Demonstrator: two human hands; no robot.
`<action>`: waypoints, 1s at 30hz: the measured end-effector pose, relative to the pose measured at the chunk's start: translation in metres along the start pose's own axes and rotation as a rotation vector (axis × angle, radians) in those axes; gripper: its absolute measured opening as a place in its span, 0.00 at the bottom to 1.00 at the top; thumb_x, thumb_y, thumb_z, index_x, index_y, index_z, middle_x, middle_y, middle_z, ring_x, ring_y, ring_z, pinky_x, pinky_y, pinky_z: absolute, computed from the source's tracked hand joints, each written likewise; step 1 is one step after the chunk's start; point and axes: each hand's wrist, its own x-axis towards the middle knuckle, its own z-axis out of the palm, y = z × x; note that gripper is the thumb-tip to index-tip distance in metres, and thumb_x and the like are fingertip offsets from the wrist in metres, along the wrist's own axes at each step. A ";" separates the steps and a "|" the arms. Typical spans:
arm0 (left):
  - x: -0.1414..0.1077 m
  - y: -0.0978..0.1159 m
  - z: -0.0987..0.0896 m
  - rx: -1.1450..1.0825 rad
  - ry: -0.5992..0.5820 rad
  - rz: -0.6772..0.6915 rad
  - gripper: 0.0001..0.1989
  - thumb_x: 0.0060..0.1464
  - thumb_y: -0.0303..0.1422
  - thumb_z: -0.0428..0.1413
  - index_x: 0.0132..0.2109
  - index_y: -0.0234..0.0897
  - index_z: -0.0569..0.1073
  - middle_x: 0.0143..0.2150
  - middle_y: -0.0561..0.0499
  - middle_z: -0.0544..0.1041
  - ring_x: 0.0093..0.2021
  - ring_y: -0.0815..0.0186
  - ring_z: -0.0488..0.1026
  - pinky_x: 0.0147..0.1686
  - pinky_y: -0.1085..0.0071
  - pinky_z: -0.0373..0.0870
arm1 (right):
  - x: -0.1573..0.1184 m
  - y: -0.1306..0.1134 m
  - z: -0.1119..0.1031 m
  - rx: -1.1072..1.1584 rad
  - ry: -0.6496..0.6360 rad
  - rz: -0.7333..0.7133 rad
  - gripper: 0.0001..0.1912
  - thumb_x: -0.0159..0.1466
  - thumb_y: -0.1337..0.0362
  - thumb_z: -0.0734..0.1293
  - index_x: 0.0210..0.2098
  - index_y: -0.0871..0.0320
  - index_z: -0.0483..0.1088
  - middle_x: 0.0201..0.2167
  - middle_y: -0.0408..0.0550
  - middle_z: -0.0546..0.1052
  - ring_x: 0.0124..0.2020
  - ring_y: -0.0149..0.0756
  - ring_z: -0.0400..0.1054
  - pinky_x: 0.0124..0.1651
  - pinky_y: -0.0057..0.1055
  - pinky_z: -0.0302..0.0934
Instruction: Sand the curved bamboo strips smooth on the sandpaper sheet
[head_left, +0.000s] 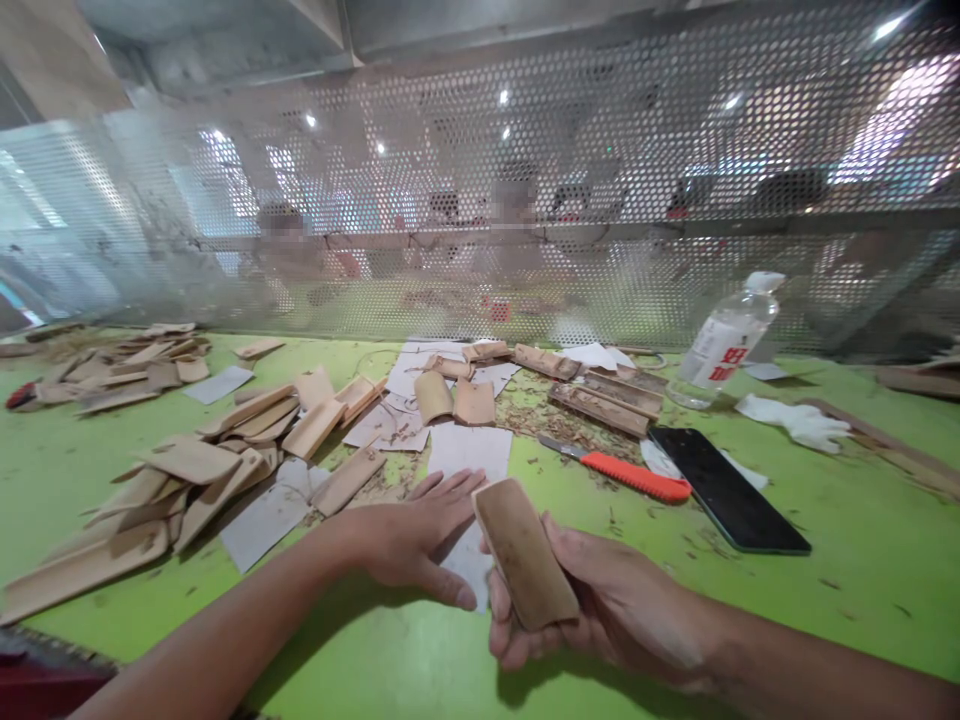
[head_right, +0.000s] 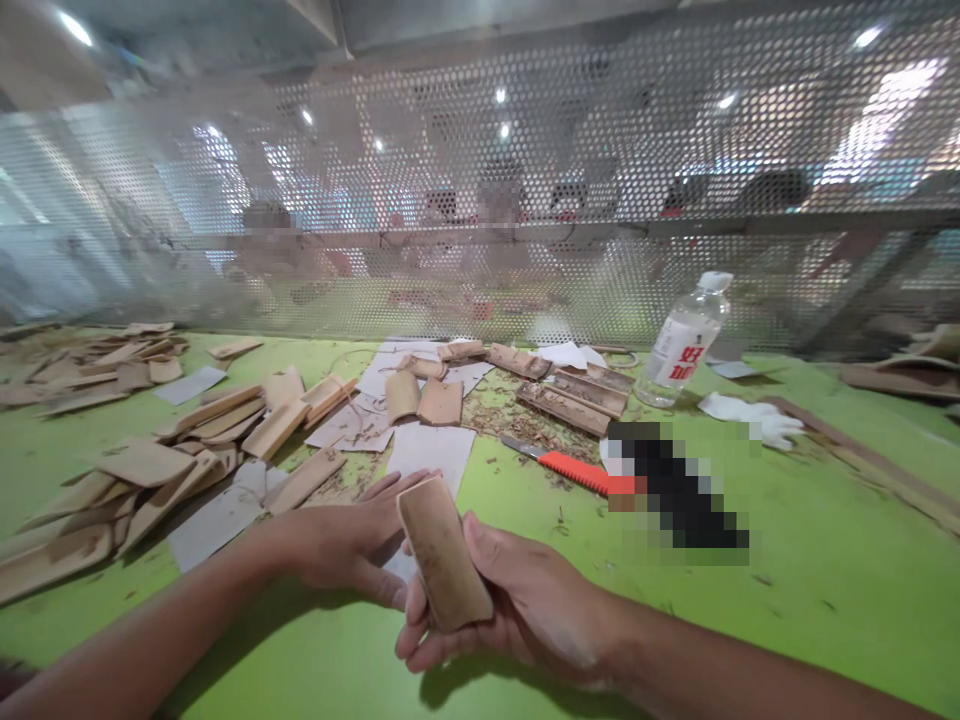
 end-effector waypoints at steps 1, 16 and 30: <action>0.000 0.001 -0.001 -0.008 -0.013 -0.002 0.54 0.57 0.56 0.61 0.77 0.37 0.44 0.77 0.35 0.36 0.75 0.41 0.29 0.70 0.44 0.35 | -0.001 0.000 -0.001 0.005 0.008 -0.013 0.27 0.69 0.41 0.64 0.45 0.60 0.74 0.43 0.55 0.79 0.44 0.42 0.77 0.54 0.43 0.67; 0.000 0.008 -0.006 -0.053 -0.048 -0.020 0.42 0.59 0.57 0.59 0.72 0.40 0.60 0.77 0.41 0.42 0.76 0.46 0.29 0.71 0.45 0.31 | -0.004 0.004 -0.005 -0.091 -0.061 -0.081 0.23 0.69 0.48 0.68 0.57 0.53 0.71 0.49 0.53 0.74 0.54 0.41 0.70 0.63 0.49 0.59; -0.003 0.005 -0.005 -0.054 -0.045 -0.109 0.61 0.56 0.64 0.57 0.77 0.35 0.33 0.77 0.39 0.28 0.76 0.45 0.28 0.71 0.48 0.37 | 0.011 -0.035 -0.057 -0.846 0.683 -0.113 0.34 0.62 0.47 0.73 0.60 0.58 0.66 0.24 0.39 0.75 0.15 0.26 0.63 0.17 0.22 0.59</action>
